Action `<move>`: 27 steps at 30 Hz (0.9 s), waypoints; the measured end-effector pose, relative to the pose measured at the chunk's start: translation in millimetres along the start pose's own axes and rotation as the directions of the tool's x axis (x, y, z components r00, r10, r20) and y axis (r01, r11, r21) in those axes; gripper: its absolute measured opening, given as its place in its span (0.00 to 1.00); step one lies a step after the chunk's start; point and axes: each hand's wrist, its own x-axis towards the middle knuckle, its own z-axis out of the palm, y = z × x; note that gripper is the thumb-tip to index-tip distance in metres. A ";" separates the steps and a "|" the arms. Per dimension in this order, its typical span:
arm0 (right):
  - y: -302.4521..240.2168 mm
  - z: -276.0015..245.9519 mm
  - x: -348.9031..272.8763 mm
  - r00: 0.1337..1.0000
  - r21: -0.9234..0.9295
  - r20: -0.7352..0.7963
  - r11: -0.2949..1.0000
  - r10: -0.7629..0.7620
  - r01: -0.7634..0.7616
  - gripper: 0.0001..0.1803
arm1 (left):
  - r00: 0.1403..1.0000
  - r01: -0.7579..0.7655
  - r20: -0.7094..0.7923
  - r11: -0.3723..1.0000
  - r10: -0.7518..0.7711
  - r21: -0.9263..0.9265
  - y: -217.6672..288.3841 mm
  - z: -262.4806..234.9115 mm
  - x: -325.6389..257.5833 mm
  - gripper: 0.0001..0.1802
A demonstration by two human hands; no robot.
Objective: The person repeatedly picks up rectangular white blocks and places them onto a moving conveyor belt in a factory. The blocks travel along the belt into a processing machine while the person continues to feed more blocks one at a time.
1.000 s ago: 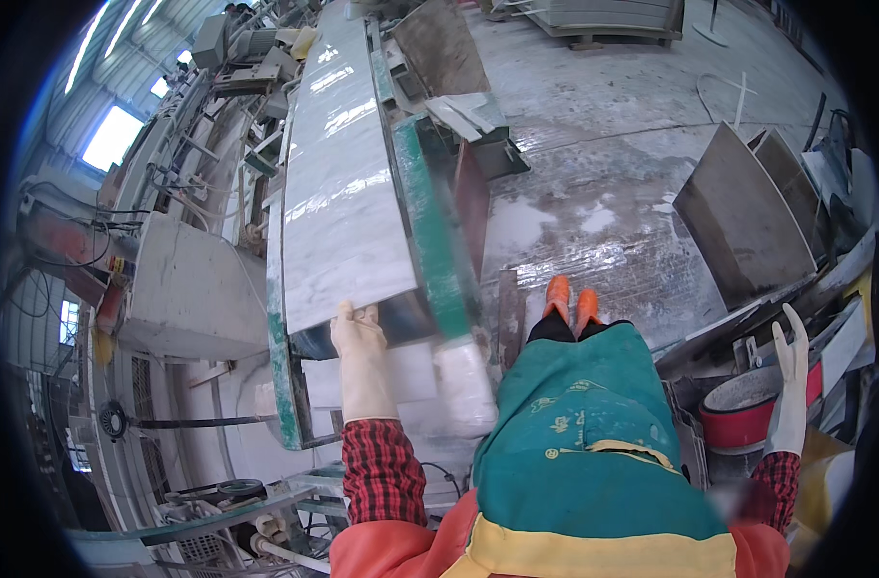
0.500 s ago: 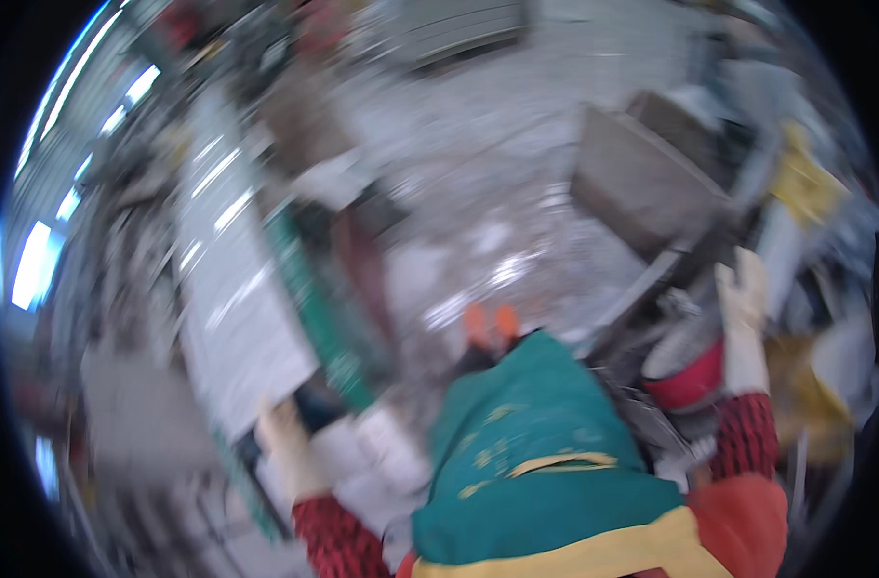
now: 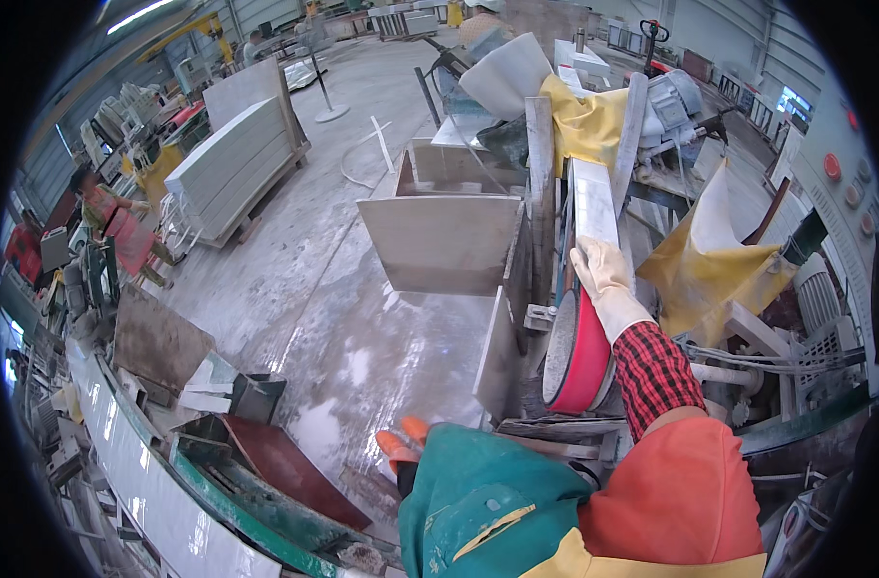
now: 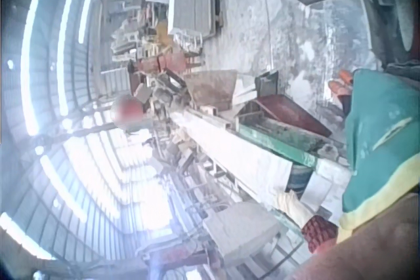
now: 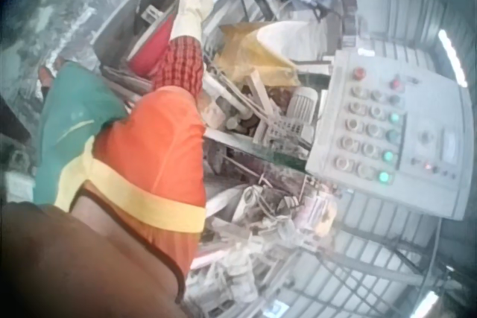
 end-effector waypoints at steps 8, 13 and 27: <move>-4.6 7.3 -6.5 0.993 -0.157 -0.119 0.987 0.025 -0.044 0.30 | 0.976 -0.209 0.102 0.958 0.192 0.196 24.1 20.7 8.7 0.40; -20.7 3.9 -9.8 0.985 -0.127 0.104 0.984 0.137 -0.123 0.34 | 0.867 -0.432 0.068 0.679 0.493 0.594 11.8 -0.4 10.3 0.31; 76.9 68.9 24.8 0.970 -0.092 0.012 0.966 -0.242 0.242 0.35 | 0.987 0.088 -0.078 0.072 -0.137 0.993 -2.9 5.2 119.3 0.62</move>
